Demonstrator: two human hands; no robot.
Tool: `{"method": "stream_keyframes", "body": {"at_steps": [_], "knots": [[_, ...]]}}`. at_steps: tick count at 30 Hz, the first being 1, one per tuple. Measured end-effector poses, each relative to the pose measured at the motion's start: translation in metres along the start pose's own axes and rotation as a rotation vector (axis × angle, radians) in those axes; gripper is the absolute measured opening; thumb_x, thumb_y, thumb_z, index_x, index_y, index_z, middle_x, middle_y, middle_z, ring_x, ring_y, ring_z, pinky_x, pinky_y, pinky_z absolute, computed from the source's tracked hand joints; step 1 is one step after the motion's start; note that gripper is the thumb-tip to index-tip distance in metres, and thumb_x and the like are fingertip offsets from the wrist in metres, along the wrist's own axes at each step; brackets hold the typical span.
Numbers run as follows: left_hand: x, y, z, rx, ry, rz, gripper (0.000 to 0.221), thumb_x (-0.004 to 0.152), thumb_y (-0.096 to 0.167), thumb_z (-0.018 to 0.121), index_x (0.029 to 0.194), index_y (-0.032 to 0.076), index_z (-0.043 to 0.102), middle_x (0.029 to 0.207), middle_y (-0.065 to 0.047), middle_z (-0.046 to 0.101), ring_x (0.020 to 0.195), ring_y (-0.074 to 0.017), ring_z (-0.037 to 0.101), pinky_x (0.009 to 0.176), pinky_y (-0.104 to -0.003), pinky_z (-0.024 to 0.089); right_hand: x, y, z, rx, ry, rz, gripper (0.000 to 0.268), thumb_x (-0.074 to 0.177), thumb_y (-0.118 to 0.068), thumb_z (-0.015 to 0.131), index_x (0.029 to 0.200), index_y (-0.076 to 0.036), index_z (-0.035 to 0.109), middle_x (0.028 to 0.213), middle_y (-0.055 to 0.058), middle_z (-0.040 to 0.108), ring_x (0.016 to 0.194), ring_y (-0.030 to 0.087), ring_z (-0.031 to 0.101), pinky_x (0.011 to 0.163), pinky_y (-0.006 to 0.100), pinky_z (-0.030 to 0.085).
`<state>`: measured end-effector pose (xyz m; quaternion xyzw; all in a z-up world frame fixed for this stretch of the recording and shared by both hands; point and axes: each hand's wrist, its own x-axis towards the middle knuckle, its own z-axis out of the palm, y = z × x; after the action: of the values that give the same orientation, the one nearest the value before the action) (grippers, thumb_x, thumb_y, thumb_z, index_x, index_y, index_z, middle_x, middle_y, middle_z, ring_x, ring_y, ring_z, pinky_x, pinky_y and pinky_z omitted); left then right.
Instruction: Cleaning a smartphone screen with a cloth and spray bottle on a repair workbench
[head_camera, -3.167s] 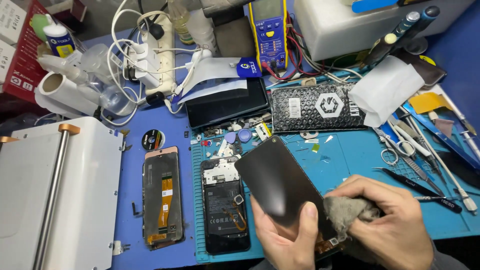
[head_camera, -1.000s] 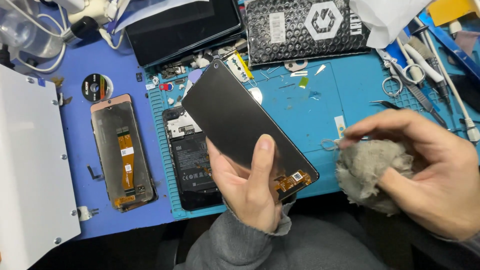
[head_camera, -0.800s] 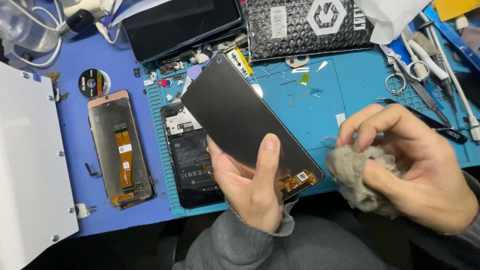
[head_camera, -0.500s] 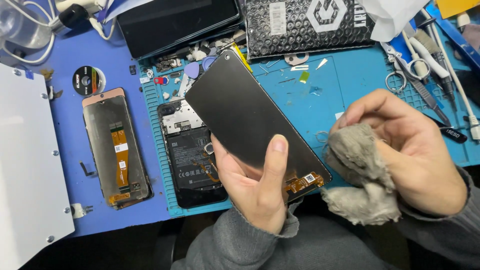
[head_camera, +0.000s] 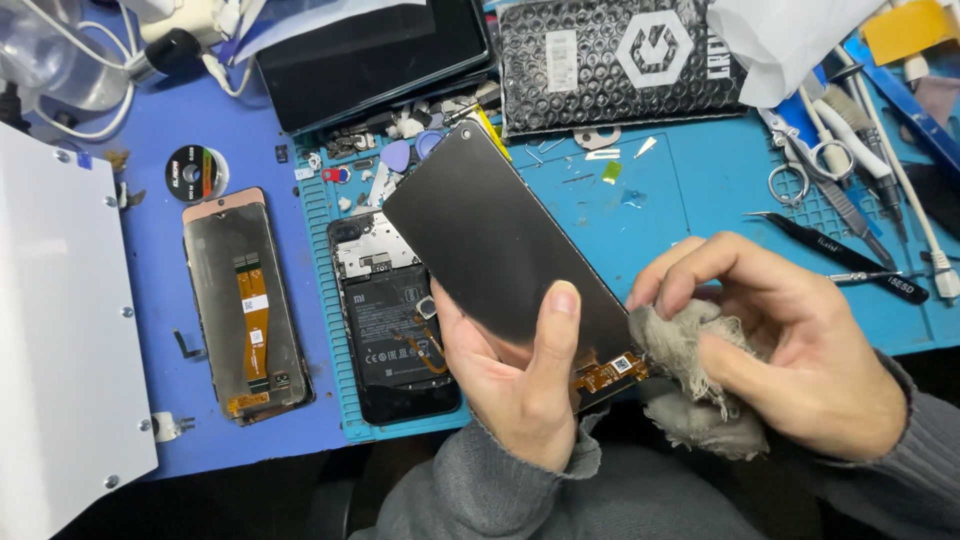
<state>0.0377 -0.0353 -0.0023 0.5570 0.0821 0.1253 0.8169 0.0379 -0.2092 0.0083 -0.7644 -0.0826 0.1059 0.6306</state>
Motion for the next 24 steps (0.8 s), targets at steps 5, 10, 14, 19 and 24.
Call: {"method": "stream_keyframes", "body": {"at_steps": [5, 10, 14, 19, 24], "knots": [[-0.001, 0.000, 0.001, 0.020, 0.010, 0.020, 0.070, 0.092, 0.015, 0.069, 0.155, 0.003, 0.040, 0.136, -0.014, 0.064, 0.118, -0.0233, 0.066, 0.108, -0.035, 0.052, -0.004, 0.006, -0.003, 0.019, 0.001, 0.054, 0.022, 0.080, 0.004, 0.059, 0.097, -0.007, 0.065, 0.099, 0.011, 0.078, 0.093, 0.020, 0.077, 0.082, 0.031, 0.061], [0.001, -0.003, 0.003, -0.049, 0.064, 0.048, 0.074, 0.089, 0.017, 0.073, 0.154, 0.001, 0.042, 0.146, -0.018, 0.064, 0.129, -0.0241, 0.065, 0.112, -0.034, 0.048, -0.002, 0.019, -0.010, -0.042, -0.015, 0.106, 0.038, 0.082, -0.008, 0.065, 0.115, -0.009, 0.082, 0.111, 0.003, 0.088, 0.104, 0.014, 0.083, 0.093, 0.030, 0.059], [0.000, -0.011, 0.006, -0.069, 0.156, 0.050, 0.075, 0.082, 0.017, 0.078, 0.150, 0.002, 0.051, 0.139, -0.017, 0.071, 0.123, -0.0254, 0.071, 0.104, -0.034, 0.056, 0.003, 0.032, -0.016, -0.006, 0.061, 0.399, 0.045, 0.085, 0.003, 0.058, 0.101, -0.001, 0.100, 0.071, 0.012, 0.078, 0.050, 0.021, 0.050, 0.050, 0.035, 0.037], [-0.007, -0.019, 0.002, -0.103, 0.222, -0.037, 0.088, 0.075, 0.014, 0.085, 0.153, 0.001, 0.047, 0.146, -0.018, 0.069, 0.129, -0.0261, 0.070, 0.106, -0.035, 0.056, 0.001, 0.035, -0.021, -0.033, -0.033, 0.294, 0.038, 0.079, 0.004, 0.064, 0.093, -0.003, 0.098, 0.083, 0.007, 0.091, 0.068, 0.018, 0.074, 0.064, 0.032, 0.055], [-0.007, -0.001, 0.005, -0.149, 0.115, -0.055, 0.076, 0.079, 0.012, 0.079, 0.150, 0.004, 0.052, 0.117, -0.015, 0.079, 0.094, -0.0233, 0.077, 0.084, -0.033, 0.062, 0.001, 0.027, -0.022, -0.095, -0.043, 0.229, 0.040, 0.068, 0.004, 0.064, 0.086, -0.006, 0.097, 0.079, 0.005, 0.091, 0.064, 0.017, 0.078, 0.060, 0.032, 0.060]]}}
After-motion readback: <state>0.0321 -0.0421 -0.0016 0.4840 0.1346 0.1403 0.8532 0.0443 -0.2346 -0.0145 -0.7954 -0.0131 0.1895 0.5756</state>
